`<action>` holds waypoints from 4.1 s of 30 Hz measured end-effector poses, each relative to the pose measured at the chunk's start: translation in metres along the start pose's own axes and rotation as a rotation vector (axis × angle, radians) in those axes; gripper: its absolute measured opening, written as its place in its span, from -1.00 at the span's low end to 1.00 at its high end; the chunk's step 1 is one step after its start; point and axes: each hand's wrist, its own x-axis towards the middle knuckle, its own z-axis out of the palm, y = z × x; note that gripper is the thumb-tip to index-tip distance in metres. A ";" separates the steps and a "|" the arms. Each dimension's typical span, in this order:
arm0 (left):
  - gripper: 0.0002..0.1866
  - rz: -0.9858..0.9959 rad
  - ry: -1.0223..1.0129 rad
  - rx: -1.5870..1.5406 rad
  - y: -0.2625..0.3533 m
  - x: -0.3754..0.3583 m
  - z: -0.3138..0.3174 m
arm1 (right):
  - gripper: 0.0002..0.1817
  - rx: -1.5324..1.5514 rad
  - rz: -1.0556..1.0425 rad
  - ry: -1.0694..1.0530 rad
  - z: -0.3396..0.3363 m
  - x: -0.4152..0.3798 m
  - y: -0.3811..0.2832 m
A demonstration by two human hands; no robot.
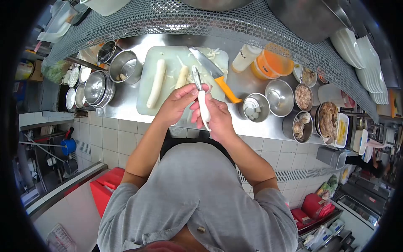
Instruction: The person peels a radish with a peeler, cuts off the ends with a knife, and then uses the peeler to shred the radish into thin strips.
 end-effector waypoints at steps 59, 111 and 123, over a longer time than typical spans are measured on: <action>-0.86 0.413 0.513 0.913 0.061 -0.018 -0.044 | -0.36 -0.065 0.129 -0.164 -0.011 -0.035 0.002; -0.79 0.167 0.052 -0.098 0.028 -0.027 -0.011 | -0.34 0.618 0.356 -0.634 -0.013 -0.027 0.012; -0.87 0.186 -0.024 -0.234 0.019 -0.024 -0.015 | -0.32 0.601 0.372 -0.668 -0.014 -0.027 0.013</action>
